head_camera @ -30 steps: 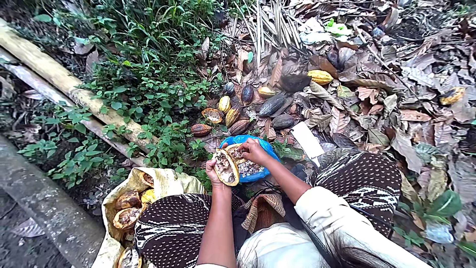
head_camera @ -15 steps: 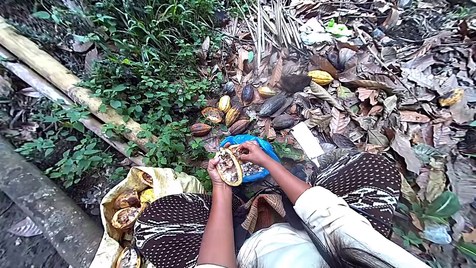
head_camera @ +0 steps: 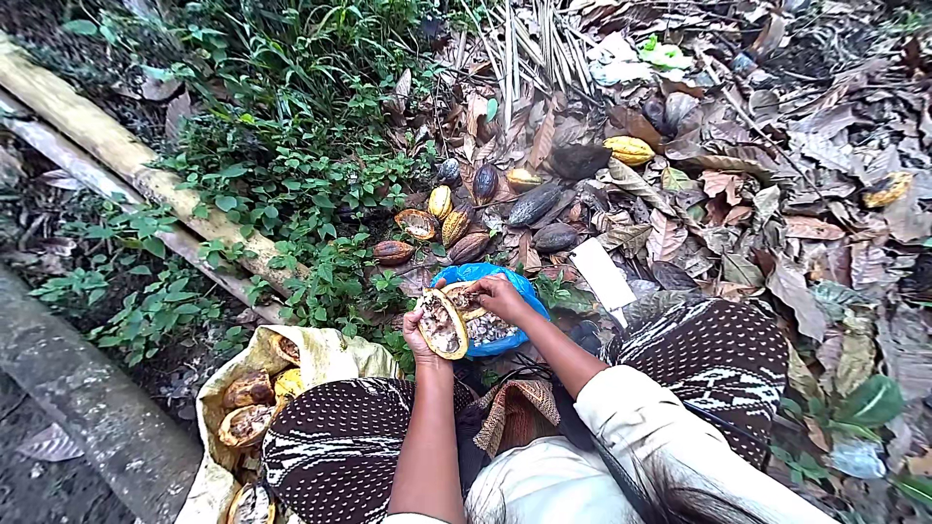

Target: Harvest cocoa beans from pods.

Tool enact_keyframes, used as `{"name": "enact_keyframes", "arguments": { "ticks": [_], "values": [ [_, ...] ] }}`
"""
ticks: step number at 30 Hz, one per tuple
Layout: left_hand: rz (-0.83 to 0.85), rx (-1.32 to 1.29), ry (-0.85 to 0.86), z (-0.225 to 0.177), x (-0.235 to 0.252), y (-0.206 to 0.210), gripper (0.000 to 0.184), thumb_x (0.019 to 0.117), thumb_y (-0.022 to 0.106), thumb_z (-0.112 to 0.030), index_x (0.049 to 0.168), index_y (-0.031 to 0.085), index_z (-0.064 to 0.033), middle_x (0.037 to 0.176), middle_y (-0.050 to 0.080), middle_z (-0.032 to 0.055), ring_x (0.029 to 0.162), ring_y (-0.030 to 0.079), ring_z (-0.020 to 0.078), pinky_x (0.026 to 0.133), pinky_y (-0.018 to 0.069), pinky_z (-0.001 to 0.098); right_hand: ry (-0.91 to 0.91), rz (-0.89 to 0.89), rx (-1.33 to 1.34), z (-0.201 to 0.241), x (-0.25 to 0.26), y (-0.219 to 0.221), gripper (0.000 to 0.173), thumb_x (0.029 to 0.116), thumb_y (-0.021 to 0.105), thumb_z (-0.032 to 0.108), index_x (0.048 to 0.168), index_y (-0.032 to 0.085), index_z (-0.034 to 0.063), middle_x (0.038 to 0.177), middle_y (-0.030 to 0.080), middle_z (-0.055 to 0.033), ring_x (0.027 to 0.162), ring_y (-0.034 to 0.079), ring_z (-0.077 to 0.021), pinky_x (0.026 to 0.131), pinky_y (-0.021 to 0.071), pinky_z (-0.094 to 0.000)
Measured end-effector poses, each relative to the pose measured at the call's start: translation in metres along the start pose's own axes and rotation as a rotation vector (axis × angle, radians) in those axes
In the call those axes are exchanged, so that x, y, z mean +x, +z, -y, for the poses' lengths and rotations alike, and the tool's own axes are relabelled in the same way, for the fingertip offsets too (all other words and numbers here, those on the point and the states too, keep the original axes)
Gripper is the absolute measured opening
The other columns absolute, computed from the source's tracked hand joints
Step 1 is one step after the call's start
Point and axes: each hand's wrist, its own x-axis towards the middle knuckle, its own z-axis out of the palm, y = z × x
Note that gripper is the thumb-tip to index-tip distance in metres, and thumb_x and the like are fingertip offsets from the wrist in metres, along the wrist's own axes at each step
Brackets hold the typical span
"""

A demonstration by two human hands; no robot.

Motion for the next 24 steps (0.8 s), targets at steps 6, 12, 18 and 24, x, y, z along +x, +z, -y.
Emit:
{"name": "enact_keyframes", "arguments": {
  "ticks": [6,12,18,24],
  "values": [
    [0.037,-0.079,0.007,0.003,-0.001,-0.006,0.018,0.0853,0.057,-0.02,0.084,0.067,-0.0055,0.078,0.073,0.0104,0.071,0.073,0.0176,0.063,0.0611,0.0342,0.068,0.097,0.005,0.014,0.005,0.003,0.039,0.089,0.08,0.023,0.123,0.072,0.0051,0.125,0.067,-0.0178,0.131,0.048,-0.0427,0.113,0.0338,-0.0616],
    [0.041,-0.088,-0.055,0.002,-0.008,0.003,0.017,0.0841,0.057,-0.018,0.084,0.067,-0.004,0.078,0.072,0.0116,0.071,0.073,0.0184,0.064,0.0612,0.0342,0.14,0.109,0.213,0.01,0.001,-0.002,0.026,0.089,0.078,0.01,0.113,0.074,0.0022,0.12,0.064,-0.0204,0.128,0.047,-0.04,0.114,0.0308,-0.0559],
    [0.064,-0.087,-0.064,0.001,-0.01,0.008,0.017,0.0837,0.057,-0.018,0.083,0.068,-0.0049,0.077,0.073,0.0118,0.071,0.073,0.0186,0.064,0.0614,0.0345,0.173,0.109,0.192,0.014,0.002,-0.002,0.026,0.0846,0.081,0.006,0.109,0.073,0.0019,0.12,0.064,-0.0196,0.127,0.046,-0.0399,0.112,0.0321,-0.0562],
    [0.057,-0.006,-0.04,0.0,-0.005,0.0,0.017,0.0839,0.055,-0.016,0.082,0.068,-0.0056,0.078,0.073,0.0106,0.072,0.073,0.0178,0.065,0.0614,0.0342,0.185,0.065,0.161,0.008,-0.001,0.011,0.033,0.0846,0.079,0.003,0.116,0.071,0.001,0.126,0.063,-0.0216,0.132,0.046,-0.0416,0.116,0.032,-0.0566]
  ]
}}
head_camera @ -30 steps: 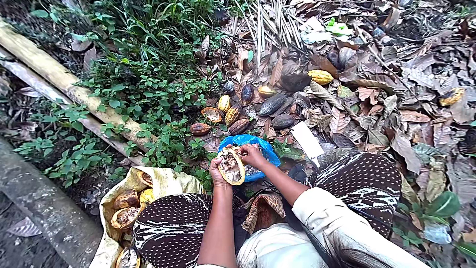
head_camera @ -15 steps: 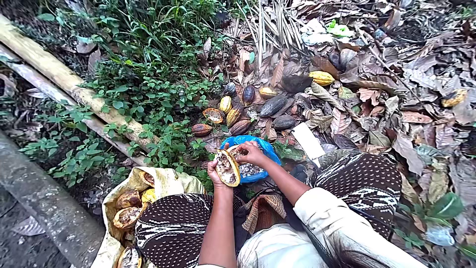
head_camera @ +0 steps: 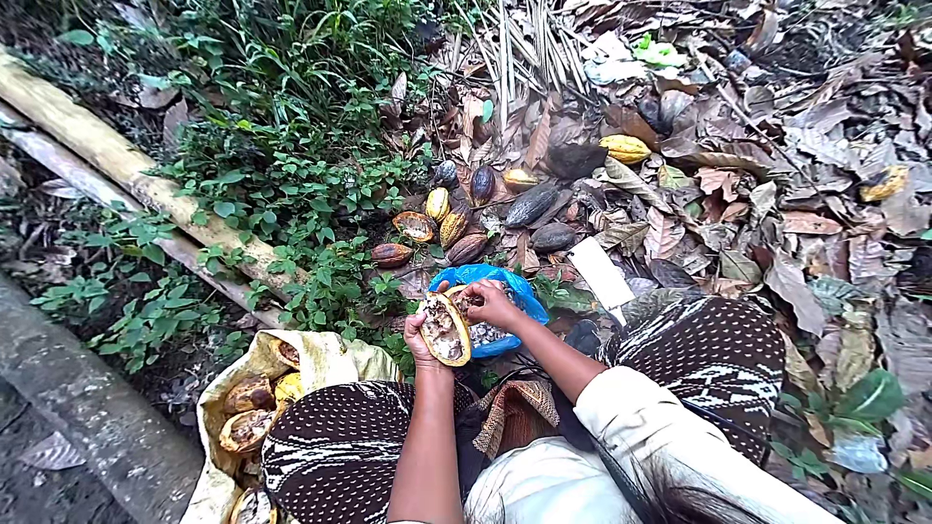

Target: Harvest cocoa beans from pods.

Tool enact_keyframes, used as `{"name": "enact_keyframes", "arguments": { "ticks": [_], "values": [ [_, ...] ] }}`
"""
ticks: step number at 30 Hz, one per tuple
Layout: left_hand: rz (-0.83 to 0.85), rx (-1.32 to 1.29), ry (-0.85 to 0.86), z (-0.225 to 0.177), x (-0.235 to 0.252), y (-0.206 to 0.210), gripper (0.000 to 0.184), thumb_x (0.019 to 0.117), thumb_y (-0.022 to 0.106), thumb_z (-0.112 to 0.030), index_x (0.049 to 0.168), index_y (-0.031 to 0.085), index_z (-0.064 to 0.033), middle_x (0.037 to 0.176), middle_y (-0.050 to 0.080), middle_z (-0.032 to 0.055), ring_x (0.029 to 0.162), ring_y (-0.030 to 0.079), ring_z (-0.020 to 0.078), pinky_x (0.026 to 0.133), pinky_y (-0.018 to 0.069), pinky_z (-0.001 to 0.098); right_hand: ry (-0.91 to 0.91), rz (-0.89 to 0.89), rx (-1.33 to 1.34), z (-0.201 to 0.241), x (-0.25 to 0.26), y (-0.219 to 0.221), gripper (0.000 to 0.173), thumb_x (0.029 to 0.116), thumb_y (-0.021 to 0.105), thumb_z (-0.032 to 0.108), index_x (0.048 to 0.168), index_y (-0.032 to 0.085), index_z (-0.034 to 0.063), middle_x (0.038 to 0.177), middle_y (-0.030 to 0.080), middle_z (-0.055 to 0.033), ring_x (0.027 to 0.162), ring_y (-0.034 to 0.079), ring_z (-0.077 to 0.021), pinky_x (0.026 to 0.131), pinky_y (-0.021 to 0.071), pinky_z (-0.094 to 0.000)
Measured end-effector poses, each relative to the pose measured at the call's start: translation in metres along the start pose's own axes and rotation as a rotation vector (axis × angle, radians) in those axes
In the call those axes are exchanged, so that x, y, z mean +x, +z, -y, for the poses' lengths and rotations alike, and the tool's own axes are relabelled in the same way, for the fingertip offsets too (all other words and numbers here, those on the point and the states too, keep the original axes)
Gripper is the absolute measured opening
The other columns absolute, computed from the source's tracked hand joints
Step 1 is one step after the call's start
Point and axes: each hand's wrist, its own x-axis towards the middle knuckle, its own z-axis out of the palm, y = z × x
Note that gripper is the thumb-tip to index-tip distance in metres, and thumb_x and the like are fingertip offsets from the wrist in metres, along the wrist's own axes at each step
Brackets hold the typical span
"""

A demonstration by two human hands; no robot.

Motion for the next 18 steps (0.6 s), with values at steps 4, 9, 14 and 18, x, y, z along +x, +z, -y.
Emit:
{"name": "enact_keyframes", "arguments": {
  "ticks": [4,9,14,18],
  "values": [
    [-0.004,-0.033,-0.005,-0.001,0.002,-0.003,0.018,0.0837,0.057,-0.017,0.085,0.069,-0.0046,0.081,0.074,0.0119,0.073,0.073,0.0189,0.066,0.0618,0.0352,-0.058,-0.021,-0.133,0.004,0.002,-0.002,0.03,0.0874,0.079,0.007,0.117,0.073,0.0018,0.12,0.068,-0.0207,0.127,0.052,-0.0416,0.114,0.0351,-0.0561],
    [-0.078,0.068,-0.027,0.003,-0.005,0.012,0.022,0.0886,0.045,-0.016,0.087,0.065,-0.0063,0.078,0.073,0.0094,0.072,0.073,0.0162,0.065,0.0613,0.033,0.065,-0.062,-0.161,0.005,0.0,0.005,0.03,0.0829,0.081,0.006,0.111,0.072,0.0009,0.117,0.067,-0.0208,0.124,0.053,-0.0421,0.11,0.0379,-0.0577],
    [-0.05,0.007,0.01,-0.001,0.003,0.004,0.02,0.0873,0.049,-0.016,0.083,0.066,-0.0061,0.078,0.073,0.0099,0.072,0.073,0.0171,0.064,0.0612,0.0333,-0.089,-0.049,-0.162,0.004,0.0,-0.009,0.025,0.0907,0.071,-0.001,0.116,0.074,-0.0018,0.119,0.07,-0.0207,0.124,0.058,-0.0393,0.114,0.0377,-0.051],
    [-0.069,-0.053,0.053,0.001,0.005,0.003,0.018,0.0833,0.06,-0.022,0.087,0.068,-0.0064,0.081,0.073,0.0107,0.074,0.073,0.0191,0.066,0.0617,0.0365,-0.156,-0.094,-0.188,0.01,-0.001,-0.018,0.022,0.094,0.063,-0.002,0.111,0.076,-0.0009,0.115,0.072,-0.0189,0.117,0.062,-0.0369,0.11,0.0425,-0.0486]
  ]
}}
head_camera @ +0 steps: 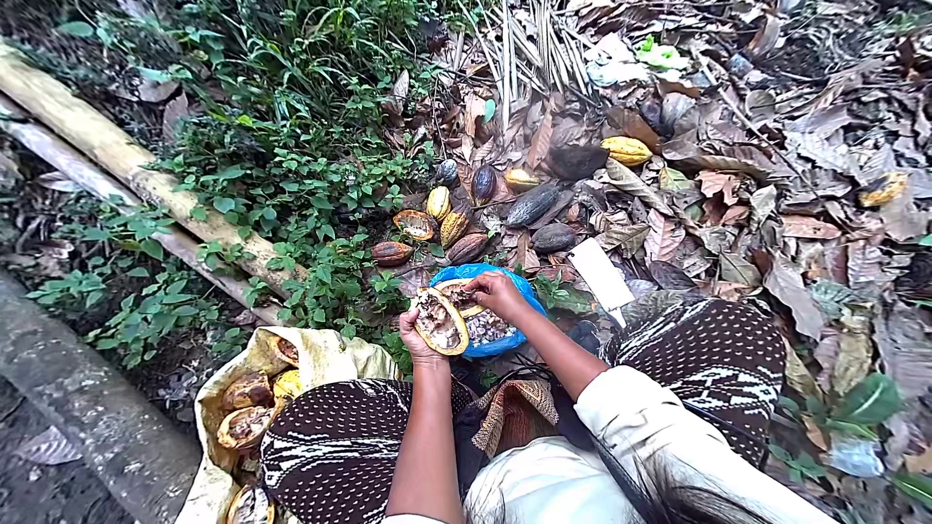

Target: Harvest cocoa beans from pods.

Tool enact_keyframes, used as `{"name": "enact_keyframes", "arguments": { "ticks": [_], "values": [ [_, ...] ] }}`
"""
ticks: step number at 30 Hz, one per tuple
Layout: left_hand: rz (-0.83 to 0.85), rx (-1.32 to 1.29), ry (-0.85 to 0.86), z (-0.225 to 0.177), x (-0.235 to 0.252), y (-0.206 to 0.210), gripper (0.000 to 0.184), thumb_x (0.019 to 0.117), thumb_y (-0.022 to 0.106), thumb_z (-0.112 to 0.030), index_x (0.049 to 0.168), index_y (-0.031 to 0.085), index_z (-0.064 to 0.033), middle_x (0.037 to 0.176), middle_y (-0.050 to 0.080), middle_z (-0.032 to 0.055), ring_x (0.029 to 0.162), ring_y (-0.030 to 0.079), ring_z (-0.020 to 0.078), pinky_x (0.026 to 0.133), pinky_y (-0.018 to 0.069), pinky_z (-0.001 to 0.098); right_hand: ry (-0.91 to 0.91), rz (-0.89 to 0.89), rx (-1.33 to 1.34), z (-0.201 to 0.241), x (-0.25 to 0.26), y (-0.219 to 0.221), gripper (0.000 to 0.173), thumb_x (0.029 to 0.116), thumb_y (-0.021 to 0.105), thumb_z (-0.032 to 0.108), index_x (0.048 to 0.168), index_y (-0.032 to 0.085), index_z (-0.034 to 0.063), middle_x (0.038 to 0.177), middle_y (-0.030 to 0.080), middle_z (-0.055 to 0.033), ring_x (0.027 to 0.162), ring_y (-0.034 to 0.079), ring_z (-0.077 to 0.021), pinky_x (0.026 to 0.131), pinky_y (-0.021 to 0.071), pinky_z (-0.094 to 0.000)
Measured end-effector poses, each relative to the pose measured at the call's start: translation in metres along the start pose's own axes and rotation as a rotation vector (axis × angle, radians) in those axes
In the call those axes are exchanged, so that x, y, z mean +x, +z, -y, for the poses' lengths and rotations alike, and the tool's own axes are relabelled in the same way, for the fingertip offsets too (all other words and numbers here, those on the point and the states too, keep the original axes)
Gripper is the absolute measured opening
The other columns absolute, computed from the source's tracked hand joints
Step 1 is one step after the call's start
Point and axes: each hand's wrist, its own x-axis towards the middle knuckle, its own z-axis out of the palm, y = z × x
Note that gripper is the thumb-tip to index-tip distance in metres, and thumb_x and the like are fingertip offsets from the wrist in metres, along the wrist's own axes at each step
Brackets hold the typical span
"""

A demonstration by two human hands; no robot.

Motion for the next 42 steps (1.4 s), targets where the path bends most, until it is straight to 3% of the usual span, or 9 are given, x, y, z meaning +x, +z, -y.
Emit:
{"name": "enact_keyframes", "arguments": {
  "ticks": [4,10,14,22,25,28,31,34,42],
  "values": [
    [-0.114,0.021,-0.024,0.001,-0.004,0.007,0.028,0.0944,0.038,-0.021,0.093,0.061,-0.006,0.082,0.071,0.0106,0.075,0.072,0.0197,0.066,0.0615,0.038,0.043,-0.043,-0.142,0.003,0.0,0.006,0.016,0.0928,0.065,0.001,0.106,0.074,-0.0025,0.112,0.067,-0.0215,0.114,0.062,-0.039,0.102,0.0496,-0.0502],
    [-0.076,0.197,-0.081,-0.002,-0.009,0.016,0.028,0.0919,0.035,-0.016,0.09,0.062,-0.0091,0.079,0.072,0.0075,0.073,0.072,0.0166,0.066,0.0616,0.0349,0.113,0.123,-0.255,-0.009,0.002,0.014,0.021,0.0938,0.068,0.006,0.112,0.075,-0.0008,0.119,0.062,-0.0242,0.116,0.06,-0.0396,0.102,0.0504,-0.0509],
    [-0.074,0.362,-0.04,-0.003,-0.009,0.022,0.03,0.0909,0.031,-0.01,0.084,0.06,-0.0134,0.075,0.072,0.0023,0.071,0.071,0.0119,0.065,0.0606,0.0311,0.131,0.075,-0.129,-0.017,-0.001,0.019,0.017,0.0894,0.068,-0.002,0.105,0.069,-0.0085,0.116,0.059,-0.0273,0.103,0.065,-0.0381,0.091,0.0567,-0.0488],
    [-0.094,0.414,0.048,-0.01,-0.002,0.006,0.029,0.0889,0.031,-0.007,0.082,0.059,-0.014,0.073,0.071,-0.0005,0.069,0.07,0.0088,0.064,0.0595,0.0279,0.017,0.034,0.054,-0.043,0.004,0.012,0.026,0.0988,0.053,-0.005,0.112,0.075,-0.0003,0.12,0.071,-0.0201,0.118,0.065,-0.0342,0.107,0.0473,-0.0506],
    [-0.095,0.377,0.059,-0.01,-0.001,0.002,0.031,0.0888,0.03,-0.008,0.077,0.058,-0.0142,0.07,0.07,0.0005,0.066,0.07,0.0091,0.06,0.0587,0.0277,-0.033,0.079,-0.073,-0.036,0.004,0.015,0.027,0.0945,0.068,0.003,0.12,0.076,0.008,0.13,0.062,-0.0231,0.125,0.055,-0.0424,0.108,0.0438,-0.0572],
    [-0.033,0.404,0.026,-0.01,-0.006,0.011,0.031,0.0868,0.033,-0.007,0.076,0.061,-0.0148,0.071,0.071,0.0006,0.067,0.07,0.0093,0.063,0.0594,0.028,0.042,0.139,-0.15,-0.019,0.001,0.022,0.031,0.0946,0.072,0.01,0.125,0.072,0.005,0.133,0.058,-0.0266,0.121,0.059,-0.0431,0.104,0.0494,-0.0557],
    [0.032,0.442,-0.001,-0.01,-0.011,0.017,0.033,0.0859,0.034,-0.007,0.087,0.066,-0.0135,0.077,0.074,-0.0002,0.072,0.071,0.0081,0.066,0.0603,0.0276,0.132,0.147,-0.188,-0.01,-0.002,0.021,0.03,0.0913,0.07,0.004,0.121,0.069,0.0007,0.129,0.058,-0.0279,0.114,0.062,-0.0433,0.097,0.0529,-0.057],
    [0.026,0.412,0.006,-0.007,-0.01,0.015,0.031,0.0864,0.034,-0.007,0.084,0.065,-0.0137,0.076,0.073,0.0003,0.071,0.072,0.009,0.066,0.0603,0.0283,0.163,0.158,-0.229,-0.008,-0.001,0.019,0.027,0.0907,0.071,0.004,0.118,0.07,-0.0009,0.126,0.058,-0.0262,0.113,0.063,-0.0422,0.095,0.0539,-0.0558],
    [0.058,0.438,-0.007,-0.008,-0.008,0.016,0.037,0.085,0.035,-0.008,0.102,0.067,-0.0113,0.082,0.075,0.0001,0.075,0.072,0.0084,0.069,0.061,0.0281,0.022,0.054,-0.231,-0.021,-0.007,0.026,0.024,0.0944,0.065,0.001,0.116,0.074,0.0005,0.121,0.064,-0.0254,0.108,0.067,-0.0402,0.095,0.0552,-0.0541]
  ]
}}
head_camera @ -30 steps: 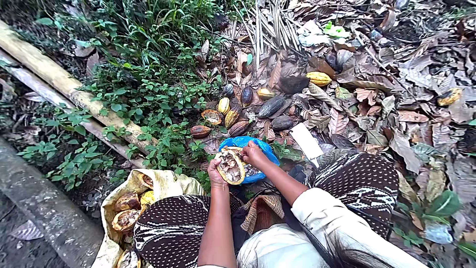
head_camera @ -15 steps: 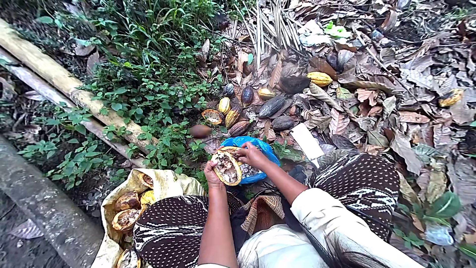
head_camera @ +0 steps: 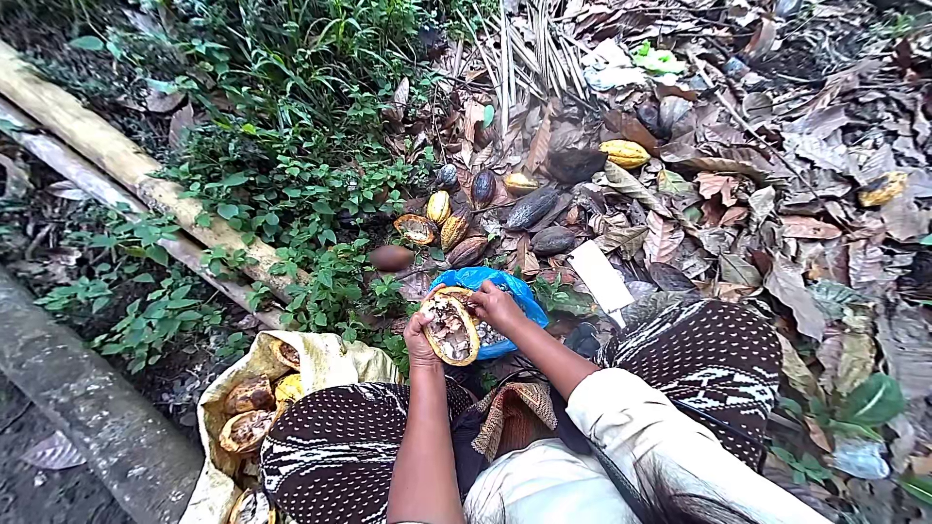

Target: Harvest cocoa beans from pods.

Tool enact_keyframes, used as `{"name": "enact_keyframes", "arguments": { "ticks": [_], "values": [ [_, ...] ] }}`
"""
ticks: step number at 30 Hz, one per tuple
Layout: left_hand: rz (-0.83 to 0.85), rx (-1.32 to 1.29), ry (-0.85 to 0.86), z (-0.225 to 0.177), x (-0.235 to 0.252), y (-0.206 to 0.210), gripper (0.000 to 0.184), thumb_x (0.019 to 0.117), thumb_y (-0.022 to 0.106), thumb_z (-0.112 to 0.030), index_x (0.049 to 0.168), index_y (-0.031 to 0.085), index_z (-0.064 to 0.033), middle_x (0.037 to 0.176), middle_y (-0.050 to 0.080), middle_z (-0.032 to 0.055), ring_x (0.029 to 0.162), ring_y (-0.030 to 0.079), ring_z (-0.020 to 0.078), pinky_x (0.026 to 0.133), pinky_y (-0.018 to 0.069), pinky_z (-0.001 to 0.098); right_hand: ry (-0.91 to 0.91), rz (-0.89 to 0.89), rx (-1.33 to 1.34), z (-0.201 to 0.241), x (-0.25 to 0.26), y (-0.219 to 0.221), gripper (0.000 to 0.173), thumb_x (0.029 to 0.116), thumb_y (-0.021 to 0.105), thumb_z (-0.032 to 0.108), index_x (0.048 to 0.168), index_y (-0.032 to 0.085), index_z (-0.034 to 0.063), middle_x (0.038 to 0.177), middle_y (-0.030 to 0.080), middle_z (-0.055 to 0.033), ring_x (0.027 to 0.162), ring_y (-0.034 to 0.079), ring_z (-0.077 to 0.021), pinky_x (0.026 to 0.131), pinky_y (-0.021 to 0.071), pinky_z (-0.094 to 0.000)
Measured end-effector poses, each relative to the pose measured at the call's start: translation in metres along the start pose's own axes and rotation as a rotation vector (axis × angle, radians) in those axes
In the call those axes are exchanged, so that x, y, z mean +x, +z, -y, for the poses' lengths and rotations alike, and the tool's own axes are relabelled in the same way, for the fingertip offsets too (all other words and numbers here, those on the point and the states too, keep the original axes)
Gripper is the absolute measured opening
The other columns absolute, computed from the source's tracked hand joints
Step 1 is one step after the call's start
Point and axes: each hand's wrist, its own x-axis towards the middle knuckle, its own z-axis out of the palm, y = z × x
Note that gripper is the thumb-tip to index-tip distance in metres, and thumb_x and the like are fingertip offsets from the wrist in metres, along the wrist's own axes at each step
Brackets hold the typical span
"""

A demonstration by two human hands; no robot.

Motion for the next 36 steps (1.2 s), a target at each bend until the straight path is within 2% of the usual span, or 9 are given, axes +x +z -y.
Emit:
{"name": "enact_keyframes", "arguments": {
  "ticks": [8,12,16,21,23,25,28,32,36],
  "values": [
    [-0.047,0.029,-0.015,0.005,-0.003,0.004,0.032,0.086,0.034,-0.006,0.091,0.065,-0.0131,0.081,0.074,-0.0003,0.075,0.072,0.0085,0.069,0.0603,0.0279,0.159,0.221,-0.007,0.002,0.01,-0.006,0.028,0.0915,0.073,0.01,0.118,0.074,0.0023,0.133,0.055,-0.0278,0.113,0.063,-0.0415,0.099,0.053,-0.055],
    [-0.054,0.049,-0.015,0.006,-0.002,0.006,0.033,0.0861,0.034,-0.006,0.096,0.065,-0.0119,0.081,0.074,-0.0003,0.074,0.072,0.0082,0.068,0.0605,0.0278,0.183,0.276,0.036,-0.007,0.014,-0.004,0.031,0.0932,0.073,0.012,0.122,0.073,0.0033,0.133,0.055,-0.0296,0.118,0.06,-0.0417,0.103,0.0493,-0.0545],
    [-0.055,0.076,-0.026,0.005,-0.002,0.005,0.033,0.0874,0.032,-0.005,0.095,0.064,-0.0124,0.081,0.073,-0.001,0.075,0.071,0.0076,0.069,0.0602,0.0274,0.202,0.307,0.008,0.0,0.013,-0.007,0.032,0.0935,0.069,0.006,0.125,0.07,0.0004,0.136,0.052,-0.0314,0.121,0.058,-0.0441,0.104,0.0484,-0.0557],
    [-0.124,0.042,0.0,0.002,0.003,0.0,0.034,0.089,0.03,-0.005,0.098,0.062,-0.0105,0.079,0.072,-0.0004,0.073,0.07,0.0085,0.068,0.0598,0.0278,0.034,-0.01,0.16,-0.018,0.004,-0.005,0.025,0.0975,0.053,-0.006,0.11,0.075,-0.0046,0.117,0.07,-0.0243,0.114,0.067,-0.0381,0.104,0.0502,-0.0521],
    [-0.196,-0.005,0.041,0.002,0.005,-0.003,0.032,0.0896,0.029,-0.005,0.081,0.059,-0.0137,0.07,0.07,-0.0006,0.066,0.069,0.0081,0.062,0.0585,0.0267,0.063,-0.115,0.207,-0.025,0.003,-0.007,0.023,0.0951,0.056,-0.007,0.104,0.076,-0.0034,0.112,0.073,-0.0218,0.109,0.069,-0.036,0.101,0.0519,-0.0524],
    [-0.215,-0.067,0.076,0.003,0.006,-0.009,0.032,0.0901,0.029,-0.005,0.074,0.056,-0.0144,0.068,0.069,0.0,0.065,0.069,0.009,0.06,0.0585,0.0275,0.123,-0.088,0.17,-0.033,0.006,-0.01,0.017,0.0952,0.064,-0.001,0.108,0.076,-0.0012,0.113,0.073,-0.0205,0.11,0.069,-0.0358,0.102,0.0513,-0.0537],
    [-0.163,-0.218,0.121,0.008,0.01,-0.024,0.022,0.0859,0.04,-0.011,0.073,0.058,-0.0114,0.069,0.07,0.0043,0.066,0.07,0.0128,0.06,0.0592,0.0308,0.155,-0.049,0.106,-0.029,0.008,-0.018,0.023,0.0953,0.062,0.003,0.112,0.078,0.0055,0.119,0.073,-0.0168,0.121,0.062,-0.0376,0.106,0.0424,-0.0602],
    [-0.047,-0.34,0.134,0.009,0.011,-0.03,0.01,0.0764,0.059,-0.015,0.071,0.064,-0.0084,0.07,0.072,0.0081,0.065,0.072,0.0155,0.058,0.0597,0.032,-0.089,-0.144,0.119,0.014,0.004,-0.035,0.021,0.093,0.062,-0.002,0.108,0.077,0.0022,0.113,0.073,-0.0178,0.115,0.063,-0.0374,0.103,0.0492,-0.0531],
    [0.073,-0.341,0.092,0.004,0.008,-0.024,0.011,0.0682,0.075,-0.018,0.071,0.069,-0.0093,0.072,0.073,0.0086,0.068,0.073,0.0157,0.062,0.0609,0.0327,-0.141,0.1,-0.012,0.052,-0.003,-0.031,0.036,0.0961,0.064,0.002,0.132,0.068,0.0032,0.132,0.064,-0.0185,0.124,0.061,-0.036,0.106,0.0491,-0.0531]
  ]
}}
